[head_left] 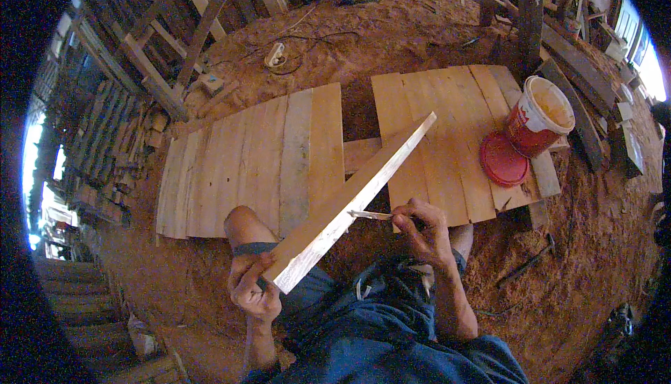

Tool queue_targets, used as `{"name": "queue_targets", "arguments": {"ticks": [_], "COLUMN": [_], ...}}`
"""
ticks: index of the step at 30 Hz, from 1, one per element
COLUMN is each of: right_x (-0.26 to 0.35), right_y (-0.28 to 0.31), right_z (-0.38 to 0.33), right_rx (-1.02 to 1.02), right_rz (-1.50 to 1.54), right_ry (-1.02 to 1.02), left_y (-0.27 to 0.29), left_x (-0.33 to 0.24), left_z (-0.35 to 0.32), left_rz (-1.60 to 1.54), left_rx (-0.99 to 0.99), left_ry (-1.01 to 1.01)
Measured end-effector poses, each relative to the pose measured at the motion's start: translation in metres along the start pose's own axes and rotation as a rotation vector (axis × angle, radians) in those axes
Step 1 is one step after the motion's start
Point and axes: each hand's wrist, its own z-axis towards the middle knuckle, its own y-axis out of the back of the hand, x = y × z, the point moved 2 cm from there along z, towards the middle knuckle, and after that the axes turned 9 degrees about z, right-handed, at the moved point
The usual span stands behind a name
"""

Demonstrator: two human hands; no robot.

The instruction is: The person sits on the floor and repeatedly dips a brush into a bucket of yellow liquid, then applies the finish to a long wooden plank. The person rotates the plank to coat multiple sides and continues brushing until the clip ends.

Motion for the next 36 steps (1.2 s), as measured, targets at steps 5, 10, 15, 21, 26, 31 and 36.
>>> {"name": "queue_targets", "arguments": {"ticks": [5,10,15,21,26,31,36], "right_x": [-0.001,-0.006,-0.026,-0.060,-0.087,-0.119,-0.151], "right_y": [0.005,0.016,0.017,0.034,0.054,0.076,0.087], "right_z": [-0.005,-0.021,-0.035,-0.068,-0.110,-0.153,-0.194], "right_rx": [0.060,0.072,-0.120,-0.302,-0.477,-0.619,-0.562], "right_rz": [-0.066,0.119,0.228,0.461,0.646,0.612,0.711], "right_ry": [-0.023,-0.092,-0.172,-0.353,-0.363,-0.397,-0.475], "left_y": [0.001,-0.001,-0.001,0.009,-0.002,-0.028,-0.010], "left_x": [-0.001,0.001,0.002,0.001,0.001,0.016,0.018], "left_z": [-0.001,0.000,0.005,0.016,-0.013,-0.091,-0.118], "left_rz": [0.046,0.012,0.013,0.122,0.159,-0.252,-1.025], "left_rx": [0.014,-0.016,0.047,0.085,-0.147,0.281,0.669], "left_ry": [0.053,0.034,0.017,-0.365,-0.200,0.596,0.832]}}
